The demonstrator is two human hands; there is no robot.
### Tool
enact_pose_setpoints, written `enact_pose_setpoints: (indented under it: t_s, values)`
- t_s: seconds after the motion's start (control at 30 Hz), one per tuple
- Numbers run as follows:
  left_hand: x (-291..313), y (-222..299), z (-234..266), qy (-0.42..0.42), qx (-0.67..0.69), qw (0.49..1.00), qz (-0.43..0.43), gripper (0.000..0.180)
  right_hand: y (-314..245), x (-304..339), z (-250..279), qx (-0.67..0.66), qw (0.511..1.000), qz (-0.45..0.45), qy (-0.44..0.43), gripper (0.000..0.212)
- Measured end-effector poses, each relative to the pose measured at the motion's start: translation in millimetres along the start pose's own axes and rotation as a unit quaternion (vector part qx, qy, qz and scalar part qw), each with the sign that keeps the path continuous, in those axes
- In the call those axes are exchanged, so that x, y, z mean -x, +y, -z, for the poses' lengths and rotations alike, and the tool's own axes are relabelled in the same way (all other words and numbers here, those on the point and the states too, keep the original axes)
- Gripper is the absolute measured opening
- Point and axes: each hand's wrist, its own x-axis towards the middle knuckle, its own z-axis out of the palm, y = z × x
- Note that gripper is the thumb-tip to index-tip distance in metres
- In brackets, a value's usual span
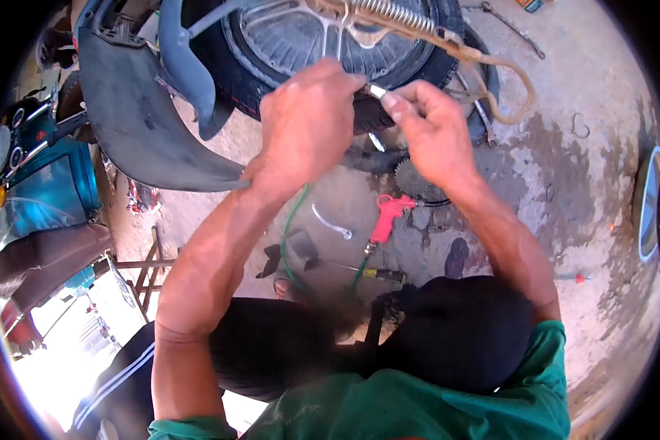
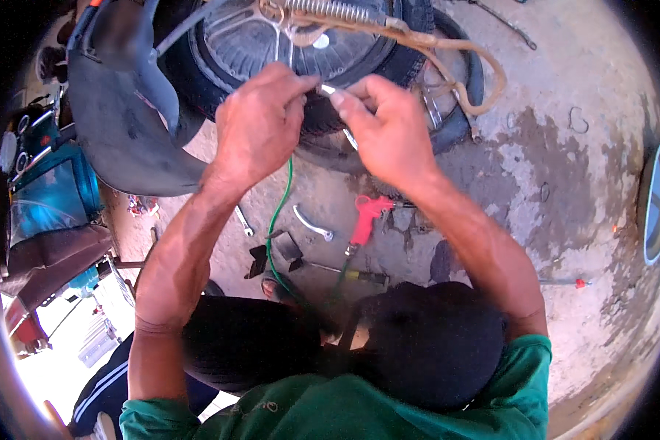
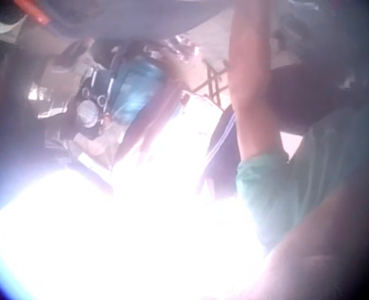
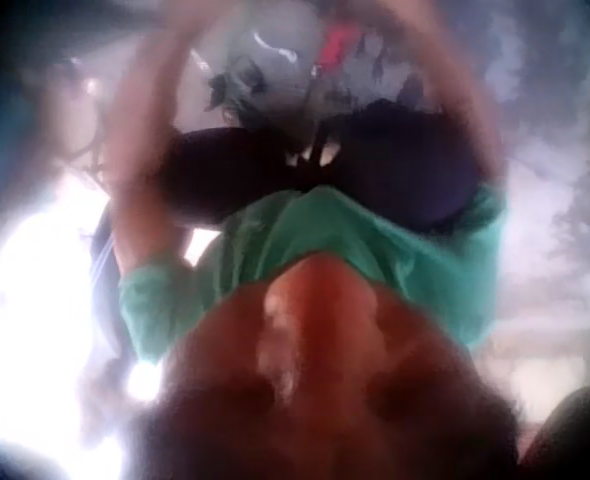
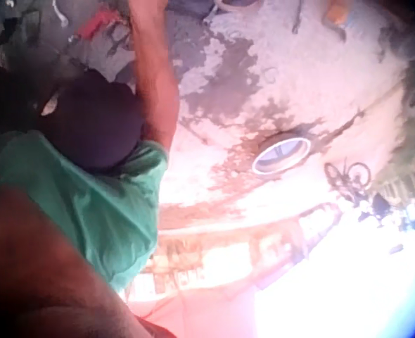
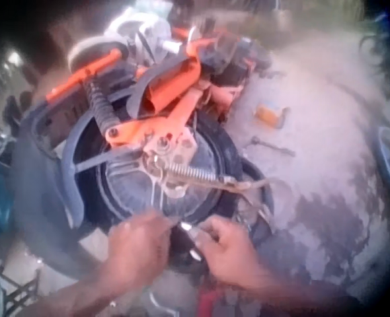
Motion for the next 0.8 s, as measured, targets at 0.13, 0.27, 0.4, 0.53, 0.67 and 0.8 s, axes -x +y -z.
enact_pose_setpoints:
  t_s: [0.13, 0.27, 0.4, 0.53, 0.67, 0.8]
  values:
    - [2, 1, -4, -0.005, 0.019, 1.0, 0.021, 0.024, 9, 1, -3, 0.044, 0.998, 0.051, 0.018, 0.021]
    - [0, 2, -4, -0.008, 0.016, 1.0, 0.006, 0.024, 19, 6, -5, 0.214, 0.952, 0.203, 0.081, 0.018]
    - [0, 4, -3, -0.025, -0.004, 1.0, 0.017, 0.025, 19, 4, -4, 0.216, 0.946, 0.229, 0.084, 0.018]
    - [1, 3, -2, -0.024, -0.003, 0.999, 0.035, 0.025, 20, 3, -13, 0.1, 0.989, 0.084, 0.063, 0.027]
    - [3, 6, -4, -0.016, 0.006, 0.999, 0.034, 0.027, 14, 4, -10, 0.157, 0.979, 0.103, 0.077, 0.035]
    - [5, 3, -4, -0.018, 0.013, 0.999, 0.027, 0.029, 12, 9, -11, 0.178, 0.968, 0.155, 0.083, 0.039]
